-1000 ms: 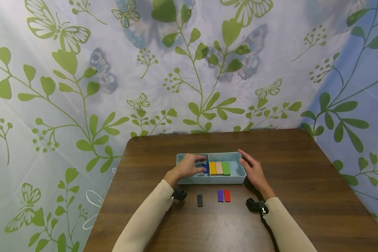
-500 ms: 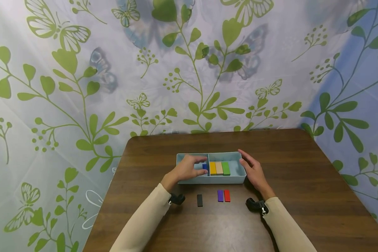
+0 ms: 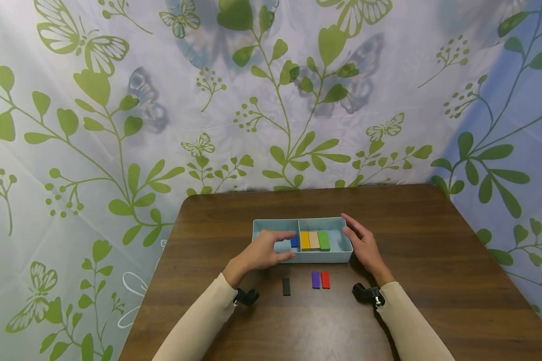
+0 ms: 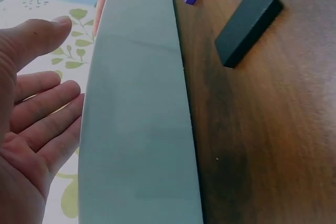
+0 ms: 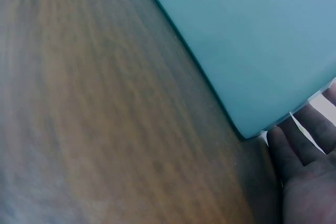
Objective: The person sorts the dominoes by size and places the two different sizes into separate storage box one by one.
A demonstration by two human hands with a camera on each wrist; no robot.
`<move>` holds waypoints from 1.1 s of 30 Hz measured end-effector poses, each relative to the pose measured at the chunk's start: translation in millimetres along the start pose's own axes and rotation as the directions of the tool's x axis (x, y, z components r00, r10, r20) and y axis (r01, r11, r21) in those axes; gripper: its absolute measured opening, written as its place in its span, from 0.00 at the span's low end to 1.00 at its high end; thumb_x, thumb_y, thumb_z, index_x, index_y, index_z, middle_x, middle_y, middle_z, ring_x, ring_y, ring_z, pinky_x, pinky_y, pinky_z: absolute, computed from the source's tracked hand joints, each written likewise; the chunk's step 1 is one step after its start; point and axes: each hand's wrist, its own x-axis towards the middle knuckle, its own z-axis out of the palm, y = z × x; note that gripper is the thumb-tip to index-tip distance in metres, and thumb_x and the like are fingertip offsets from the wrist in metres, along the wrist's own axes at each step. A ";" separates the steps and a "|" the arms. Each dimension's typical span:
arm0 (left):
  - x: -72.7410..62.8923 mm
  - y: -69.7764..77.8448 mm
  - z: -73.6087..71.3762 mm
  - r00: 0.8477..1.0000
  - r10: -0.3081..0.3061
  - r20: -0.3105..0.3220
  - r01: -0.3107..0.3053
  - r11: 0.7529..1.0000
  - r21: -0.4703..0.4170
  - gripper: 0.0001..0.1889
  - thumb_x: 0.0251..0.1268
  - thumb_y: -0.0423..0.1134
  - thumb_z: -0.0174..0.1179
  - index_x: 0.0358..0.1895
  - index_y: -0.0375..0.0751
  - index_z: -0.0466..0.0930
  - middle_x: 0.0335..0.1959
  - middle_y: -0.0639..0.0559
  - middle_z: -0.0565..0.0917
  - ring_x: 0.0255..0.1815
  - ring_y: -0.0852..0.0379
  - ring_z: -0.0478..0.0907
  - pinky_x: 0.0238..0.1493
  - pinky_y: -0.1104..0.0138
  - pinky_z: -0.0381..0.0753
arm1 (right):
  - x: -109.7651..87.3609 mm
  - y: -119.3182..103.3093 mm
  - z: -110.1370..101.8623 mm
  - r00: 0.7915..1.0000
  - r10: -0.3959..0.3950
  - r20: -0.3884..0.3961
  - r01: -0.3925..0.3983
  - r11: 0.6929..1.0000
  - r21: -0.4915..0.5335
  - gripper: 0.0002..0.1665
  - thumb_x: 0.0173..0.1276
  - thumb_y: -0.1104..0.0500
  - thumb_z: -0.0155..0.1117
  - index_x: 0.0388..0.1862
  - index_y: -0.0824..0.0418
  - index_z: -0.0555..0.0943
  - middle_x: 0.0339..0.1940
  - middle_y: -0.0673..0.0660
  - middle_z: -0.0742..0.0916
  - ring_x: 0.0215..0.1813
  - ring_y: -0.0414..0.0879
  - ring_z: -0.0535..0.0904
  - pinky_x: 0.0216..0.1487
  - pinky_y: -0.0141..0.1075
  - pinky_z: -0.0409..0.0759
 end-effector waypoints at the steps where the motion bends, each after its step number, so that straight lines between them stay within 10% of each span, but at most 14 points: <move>1: -1.9 -0.2 0.3 1.000 0.009 -0.004 -0.009 1.000 0.000 0.31 0.75 0.46 0.73 0.75 0.34 0.80 0.70 0.42 0.86 0.69 0.49 0.86 0.69 0.53 0.86 | 0.1 0.2 0.0 1.000 -0.002 0.000 0.002 1.000 -0.002 0.31 0.89 0.57 0.56 0.86 0.59 0.69 0.87 0.66 0.69 0.88 0.67 0.61 0.86 0.69 0.56; 33: -65.1 5.0 26.0 0.986 0.062 -0.153 -0.074 0.995 -0.073 0.28 0.66 0.40 0.80 0.67 0.36 0.86 0.64 0.47 0.90 0.66 0.51 0.88 0.67 0.55 0.87 | 1.2 0.3 -0.7 1.000 -0.007 -0.001 0.007 1.000 0.013 0.31 0.89 0.56 0.57 0.86 0.59 0.69 0.87 0.66 0.70 0.88 0.65 0.62 0.86 0.68 0.56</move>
